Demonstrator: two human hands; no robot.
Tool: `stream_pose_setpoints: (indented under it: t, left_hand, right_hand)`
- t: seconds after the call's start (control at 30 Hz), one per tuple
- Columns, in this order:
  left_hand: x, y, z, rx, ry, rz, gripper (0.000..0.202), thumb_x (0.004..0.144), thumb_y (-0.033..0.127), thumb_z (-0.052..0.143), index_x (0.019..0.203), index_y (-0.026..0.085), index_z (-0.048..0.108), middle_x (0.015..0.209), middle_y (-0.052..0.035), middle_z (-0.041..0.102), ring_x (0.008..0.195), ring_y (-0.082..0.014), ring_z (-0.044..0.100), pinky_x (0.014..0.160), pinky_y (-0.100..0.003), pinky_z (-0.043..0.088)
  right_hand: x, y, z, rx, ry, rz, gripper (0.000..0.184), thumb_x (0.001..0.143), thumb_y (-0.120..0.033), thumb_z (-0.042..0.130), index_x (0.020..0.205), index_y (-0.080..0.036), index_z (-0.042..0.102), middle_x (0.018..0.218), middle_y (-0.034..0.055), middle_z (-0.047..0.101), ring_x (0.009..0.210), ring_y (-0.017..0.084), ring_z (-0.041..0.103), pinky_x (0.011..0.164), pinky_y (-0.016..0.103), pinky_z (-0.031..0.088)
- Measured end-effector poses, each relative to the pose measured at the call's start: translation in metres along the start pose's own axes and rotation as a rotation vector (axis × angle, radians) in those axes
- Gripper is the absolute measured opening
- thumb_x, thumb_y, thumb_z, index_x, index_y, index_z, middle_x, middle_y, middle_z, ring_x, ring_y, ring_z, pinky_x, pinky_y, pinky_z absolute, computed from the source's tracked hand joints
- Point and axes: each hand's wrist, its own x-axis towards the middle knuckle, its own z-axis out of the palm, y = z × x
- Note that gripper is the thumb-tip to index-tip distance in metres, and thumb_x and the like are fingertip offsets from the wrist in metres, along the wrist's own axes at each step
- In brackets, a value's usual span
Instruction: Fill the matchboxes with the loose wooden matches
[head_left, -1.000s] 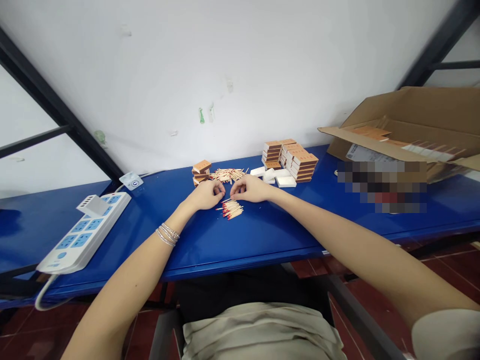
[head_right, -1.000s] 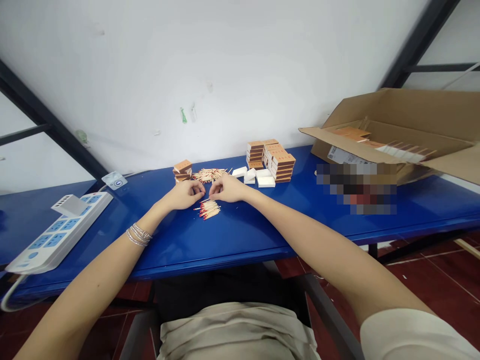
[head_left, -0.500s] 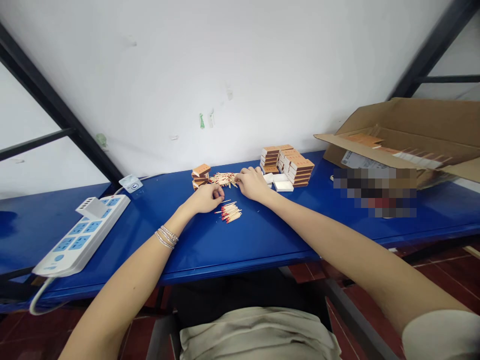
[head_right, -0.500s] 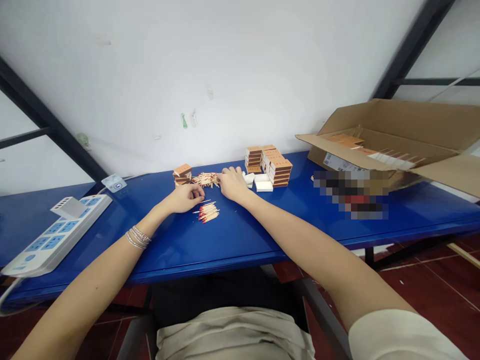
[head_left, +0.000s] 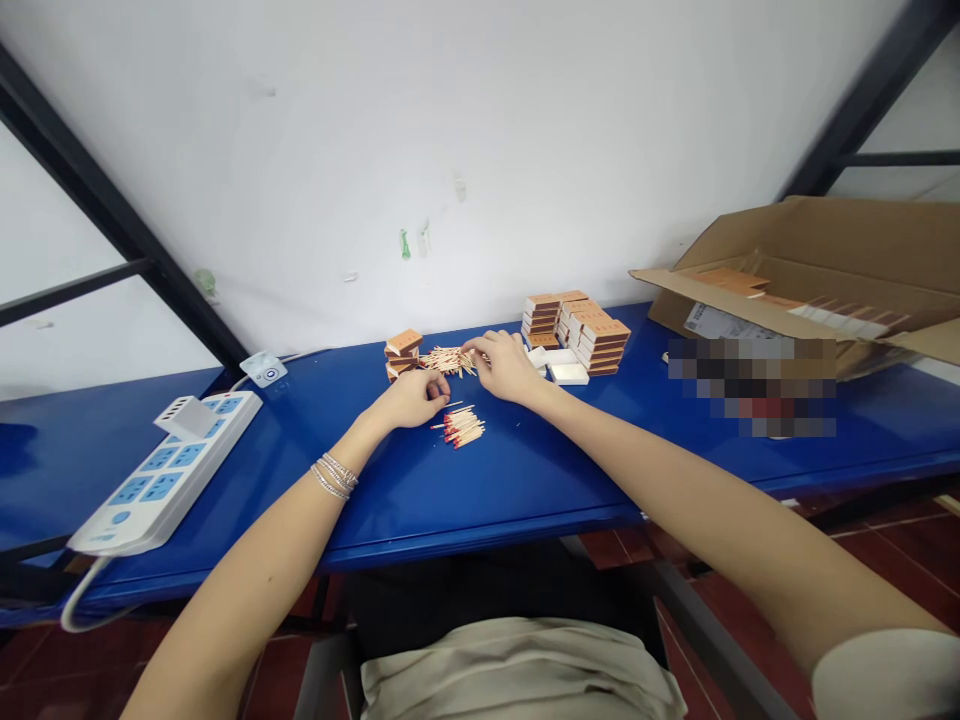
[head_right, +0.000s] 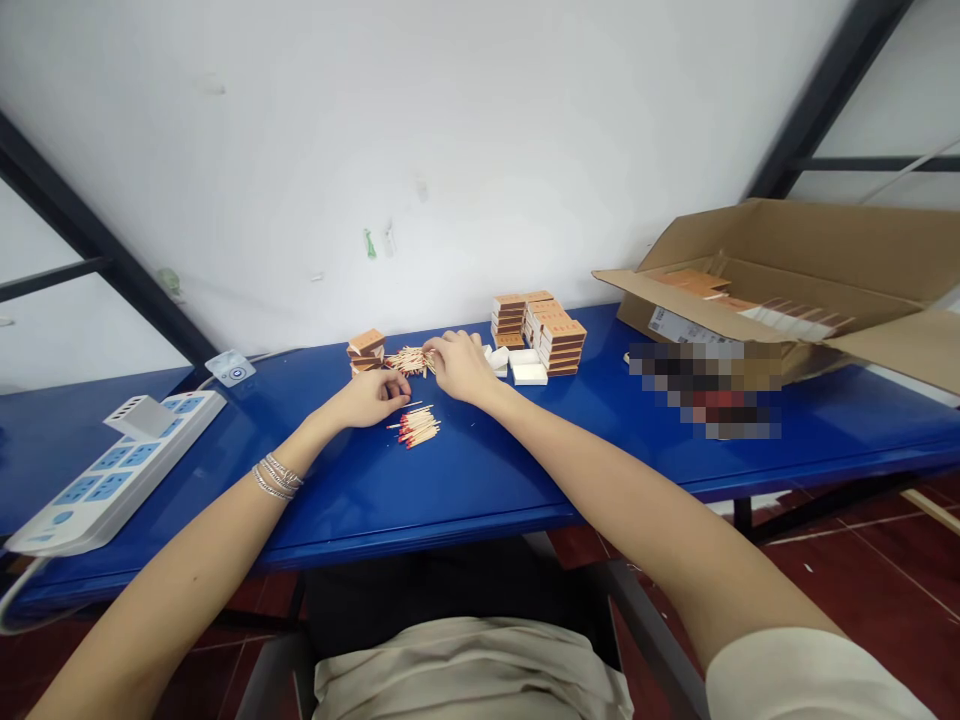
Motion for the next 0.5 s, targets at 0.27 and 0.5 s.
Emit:
stream_pose_setpoints:
  t: [0.27, 0.5]
  left_hand:
    - [0.0001, -0.0009, -0.0036, -0.002, 0.024, -0.070, 0.009, 0.073, 0.017, 0.061, 0.080, 0.015, 0.065, 0.069, -0.0021, 0.066, 0.058, -0.0122, 0.057, 0.056, -0.023, 0.043]
    - [-0.0004, -0.0020, -0.0031, 0.023, -0.010, -0.020, 0.013, 0.076, 0.024, 0.061, 0.085, 0.015, 0.065, 0.072, -0.0017, 0.066, 0.056, -0.0107, 0.053, 0.055, -0.024, 0.041]
  right_hand:
    - [-0.0071, -0.0014, 0.0002, 0.744, -0.305, 0.207, 0.015, 0.068, -0.028, 0.070, 0.074, -0.016, 0.063, 0.072, 0.0035, 0.070, 0.068, 0.015, 0.064, 0.065, 0.026, 0.045]
    - [-0.0094, -0.0024, -0.0037, 0.416, -0.413, -0.014, 0.012, 0.070, -0.026, 0.069, 0.076, -0.016, 0.073, 0.071, 0.0019, 0.070, 0.066, 0.013, 0.060, 0.063, 0.024, 0.043]
